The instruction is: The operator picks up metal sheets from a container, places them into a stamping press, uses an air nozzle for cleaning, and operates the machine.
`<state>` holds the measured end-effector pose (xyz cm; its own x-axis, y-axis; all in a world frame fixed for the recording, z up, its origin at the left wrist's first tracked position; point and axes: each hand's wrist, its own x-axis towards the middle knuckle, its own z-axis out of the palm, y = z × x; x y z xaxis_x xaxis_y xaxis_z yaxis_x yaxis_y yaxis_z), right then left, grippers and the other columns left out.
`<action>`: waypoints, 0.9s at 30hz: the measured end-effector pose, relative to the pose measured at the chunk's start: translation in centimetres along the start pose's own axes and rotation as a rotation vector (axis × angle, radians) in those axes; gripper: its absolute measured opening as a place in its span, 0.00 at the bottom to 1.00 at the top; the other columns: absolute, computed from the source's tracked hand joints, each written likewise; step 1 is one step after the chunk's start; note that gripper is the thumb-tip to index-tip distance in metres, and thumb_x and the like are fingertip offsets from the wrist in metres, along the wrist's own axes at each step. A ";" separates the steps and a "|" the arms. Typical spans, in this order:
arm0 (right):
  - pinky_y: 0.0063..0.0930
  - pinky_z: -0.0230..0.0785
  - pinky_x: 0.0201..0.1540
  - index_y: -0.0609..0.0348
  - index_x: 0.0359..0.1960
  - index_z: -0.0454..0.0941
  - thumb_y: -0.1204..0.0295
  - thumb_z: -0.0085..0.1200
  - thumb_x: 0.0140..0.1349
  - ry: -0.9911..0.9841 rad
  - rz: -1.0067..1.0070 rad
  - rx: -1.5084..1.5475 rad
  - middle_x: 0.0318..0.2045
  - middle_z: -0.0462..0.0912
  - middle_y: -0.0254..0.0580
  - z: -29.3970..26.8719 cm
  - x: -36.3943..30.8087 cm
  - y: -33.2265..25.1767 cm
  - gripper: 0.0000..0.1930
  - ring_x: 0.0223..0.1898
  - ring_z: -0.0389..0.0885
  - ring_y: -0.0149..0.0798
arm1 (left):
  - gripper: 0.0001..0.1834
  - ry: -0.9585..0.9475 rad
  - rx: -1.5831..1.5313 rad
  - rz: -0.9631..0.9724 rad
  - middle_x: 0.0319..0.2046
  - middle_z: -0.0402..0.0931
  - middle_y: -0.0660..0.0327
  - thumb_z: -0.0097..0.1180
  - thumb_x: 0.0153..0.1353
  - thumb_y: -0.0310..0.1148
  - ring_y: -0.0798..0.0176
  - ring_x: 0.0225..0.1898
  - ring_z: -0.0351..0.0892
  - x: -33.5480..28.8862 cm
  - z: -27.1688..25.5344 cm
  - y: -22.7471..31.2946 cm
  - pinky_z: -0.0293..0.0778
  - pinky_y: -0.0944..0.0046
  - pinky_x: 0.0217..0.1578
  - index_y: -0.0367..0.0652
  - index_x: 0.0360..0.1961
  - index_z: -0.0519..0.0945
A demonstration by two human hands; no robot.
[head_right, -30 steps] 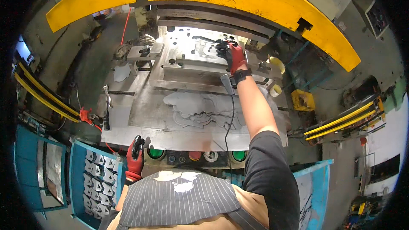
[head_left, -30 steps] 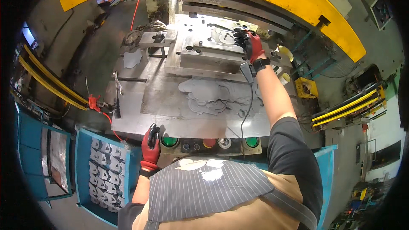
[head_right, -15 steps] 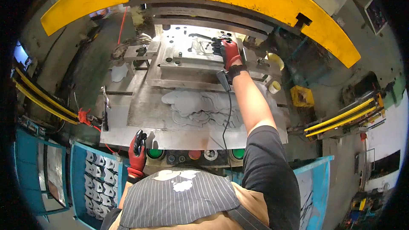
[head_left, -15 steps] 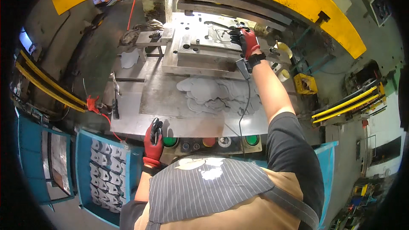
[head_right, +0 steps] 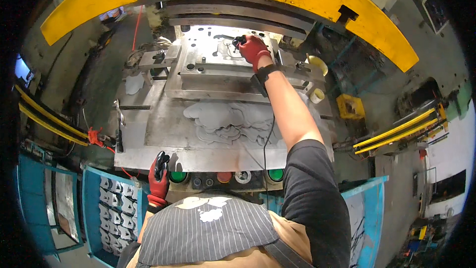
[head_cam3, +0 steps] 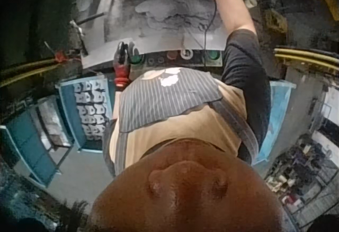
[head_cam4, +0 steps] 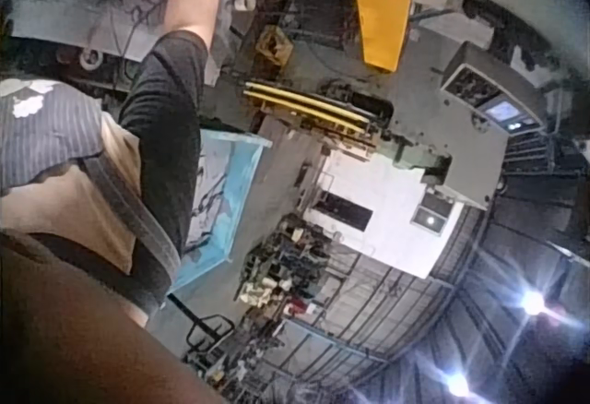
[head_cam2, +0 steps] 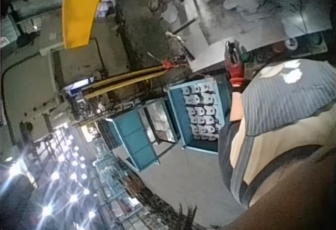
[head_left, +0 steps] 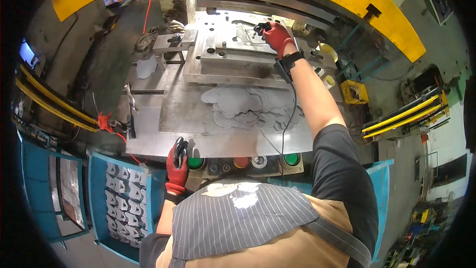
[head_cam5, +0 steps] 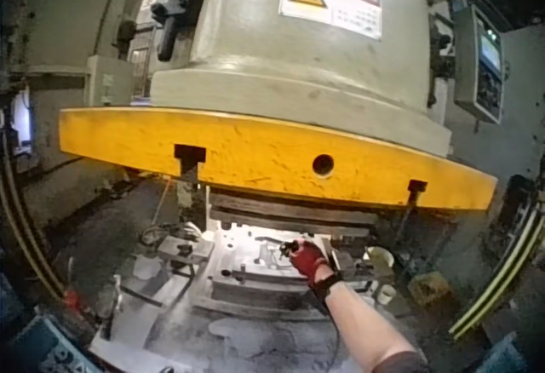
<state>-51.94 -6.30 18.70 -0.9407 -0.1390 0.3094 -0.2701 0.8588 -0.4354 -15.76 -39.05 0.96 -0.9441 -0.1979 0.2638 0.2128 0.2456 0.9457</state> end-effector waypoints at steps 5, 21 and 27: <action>0.34 0.67 0.41 0.61 0.36 0.73 0.61 0.48 0.52 0.042 -0.014 0.191 0.34 0.78 0.51 0.4 0.2 1.1 0.16 0.39 0.76 0.48 | 0.24 -0.034 -0.057 0.002 0.50 0.68 0.53 0.47 0.53 0.21 0.60 0.51 0.69 0.4 0.4 0.3 0.60 0.65 0.53 0.33 0.54 0.63; 0.30 0.69 0.46 0.65 0.51 0.66 0.58 0.41 0.61 0.052 0.040 1.461 0.46 0.74 0.45 -5.4 -14.4 11.1 0.23 0.43 0.76 0.38 | 0.26 -0.071 0.091 0.020 0.50 0.69 0.52 0.49 0.48 0.18 0.58 0.53 0.66 -0.3 1.5 1.2 0.59 0.64 0.54 0.34 0.52 0.66; 0.27 0.68 0.45 0.60 0.48 0.69 0.61 0.43 0.62 0.074 0.053 1.343 0.43 0.76 0.40 -5.0 -13.1 9.0 0.18 0.43 0.75 0.35 | 0.26 -0.136 -0.020 0.067 0.48 0.69 0.51 0.48 0.46 0.17 0.58 0.51 0.68 1.7 4.8 1.6 0.60 0.65 0.53 0.34 0.51 0.66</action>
<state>-41.05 5.73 14.99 -0.9545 -0.0579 0.2924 -0.2645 -0.2879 -0.9204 -18.26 -34.44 2.01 -0.9526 -0.0511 0.3000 0.2806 0.2343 0.9308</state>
